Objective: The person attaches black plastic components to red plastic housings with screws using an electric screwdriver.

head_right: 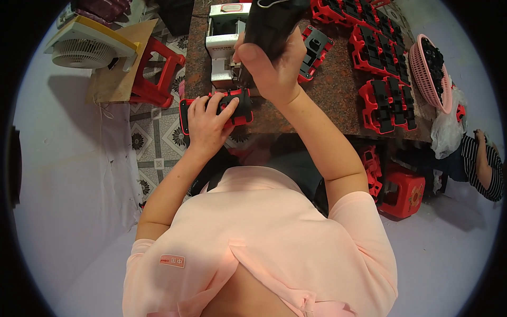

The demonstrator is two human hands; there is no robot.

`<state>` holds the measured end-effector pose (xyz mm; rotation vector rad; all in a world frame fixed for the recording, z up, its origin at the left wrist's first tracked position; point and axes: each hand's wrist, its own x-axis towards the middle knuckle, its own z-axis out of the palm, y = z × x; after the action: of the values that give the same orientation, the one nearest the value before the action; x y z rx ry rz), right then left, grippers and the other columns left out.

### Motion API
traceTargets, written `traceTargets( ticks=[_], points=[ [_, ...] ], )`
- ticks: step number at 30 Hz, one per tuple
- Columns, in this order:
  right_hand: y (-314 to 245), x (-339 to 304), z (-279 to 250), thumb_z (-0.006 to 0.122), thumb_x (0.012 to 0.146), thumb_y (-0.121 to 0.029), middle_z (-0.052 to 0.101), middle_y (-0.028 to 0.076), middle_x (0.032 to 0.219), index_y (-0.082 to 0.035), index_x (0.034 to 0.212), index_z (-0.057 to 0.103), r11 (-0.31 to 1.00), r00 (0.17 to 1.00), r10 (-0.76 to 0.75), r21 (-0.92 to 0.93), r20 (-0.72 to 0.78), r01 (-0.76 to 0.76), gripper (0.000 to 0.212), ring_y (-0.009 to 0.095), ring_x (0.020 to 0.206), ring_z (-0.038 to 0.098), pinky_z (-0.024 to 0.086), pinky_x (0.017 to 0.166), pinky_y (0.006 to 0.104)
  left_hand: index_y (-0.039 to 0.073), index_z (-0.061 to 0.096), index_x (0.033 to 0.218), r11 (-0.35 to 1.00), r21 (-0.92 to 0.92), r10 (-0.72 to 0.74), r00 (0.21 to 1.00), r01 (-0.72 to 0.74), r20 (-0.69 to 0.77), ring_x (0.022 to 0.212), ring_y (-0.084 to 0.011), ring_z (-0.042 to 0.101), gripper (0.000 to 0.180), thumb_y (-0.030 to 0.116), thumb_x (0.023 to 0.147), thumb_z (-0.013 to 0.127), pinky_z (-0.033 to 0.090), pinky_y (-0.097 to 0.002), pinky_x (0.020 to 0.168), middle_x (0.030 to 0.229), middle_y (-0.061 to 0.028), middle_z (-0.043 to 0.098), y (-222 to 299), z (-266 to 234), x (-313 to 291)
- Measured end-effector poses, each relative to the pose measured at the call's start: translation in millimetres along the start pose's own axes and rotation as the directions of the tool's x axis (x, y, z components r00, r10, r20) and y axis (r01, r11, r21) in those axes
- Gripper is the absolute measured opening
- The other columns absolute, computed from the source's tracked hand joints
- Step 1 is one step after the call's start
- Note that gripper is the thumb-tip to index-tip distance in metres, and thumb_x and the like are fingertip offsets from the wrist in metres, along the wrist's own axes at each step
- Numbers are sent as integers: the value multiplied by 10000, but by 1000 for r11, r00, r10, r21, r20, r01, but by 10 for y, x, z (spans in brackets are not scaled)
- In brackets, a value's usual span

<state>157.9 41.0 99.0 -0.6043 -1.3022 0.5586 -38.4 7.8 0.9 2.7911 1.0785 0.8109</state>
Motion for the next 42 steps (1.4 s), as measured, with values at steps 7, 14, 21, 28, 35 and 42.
traceTargets(
  ticks=[7, 14, 21, 28, 35, 42],
  points=[
    [29, -32, 16, 669, 909, -467, 620, 144, 816, 44, 1143, 467, 999, 999, 40, 1, -20, -40, 597, 199, 646, 642, 554, 578, 309, 239, 624, 1242, 1000, -2, -7, 1000, 7, 7, 1110, -334, 502, 633, 126, 643, 796, 391, -498, 1015, 1241, -72, 547, 21, -4, 1],
    [-17, 5, -90, 641, 928, -477, 621, 151, 820, 37, 1148, 463, 1000, 1000, 18, 2, -18, -18, 586, 199, 645, 638, 565, 580, 318, 191, 589, 1286, 992, -89, -89, 994, 95, 68, 1239, -354, 450, 809, 261, 543, 900, 313, -559, 1072, 1331, -120, 497, 173, -185, 98],
    [-83, 53, -136, 591, 955, -502, 617, 153, 820, 32, 1155, 458, 1000, 1000, -7, 5, -24, 7, 586, 203, 658, 636, 576, 579, 352, -12, 505, 1265, 984, -6, -177, 977, 180, 121, 1251, -369, 445, 900, 389, 567, 908, 295, -579, 1083, 1284, -199, 500, 374, -6, 312],
    [-55, 6, -173, 570, 971, -488, 609, 146, 806, 28, 1151, 453, 999, 997, 29, 44, -72, -25, 559, 204, 656, 632, 574, 577, 357, 8, 512, 1246, 989, -29, -140, 986, 143, 91, 1182, -391, 467, 762, 334, 644, 846, 358, -557, 1013, 1198, -222, 518, 360, 48, 287],
    [66, -30, -221, 544, 996, -437, 611, 144, 799, 15, 1129, 452, 998, 983, 63, -5, -171, -65, 480, 204, 643, 623, 571, 574, 356, 3, 506, 1280, 991, 0, -131, 988, 131, 77, 1190, -402, 459, 763, 350, 672, 810, 344, -560, 1024, 1208, -238, 513, 368, 79, 274],
    [46, -18, -221, 502, 1020, -408, 612, 144, 789, 11, 1115, 451, 999, 982, 35, 12, -185, -34, 433, 209, 627, 612, 566, 569, 360, 2, 520, 1279, 992, -17, -124, 989, 126, 84, 1189, -399, 461, 753, 353, 678, 805, 341, -542, 1019, 1203, -236, 517, 352, 67, 281]
  ],
)
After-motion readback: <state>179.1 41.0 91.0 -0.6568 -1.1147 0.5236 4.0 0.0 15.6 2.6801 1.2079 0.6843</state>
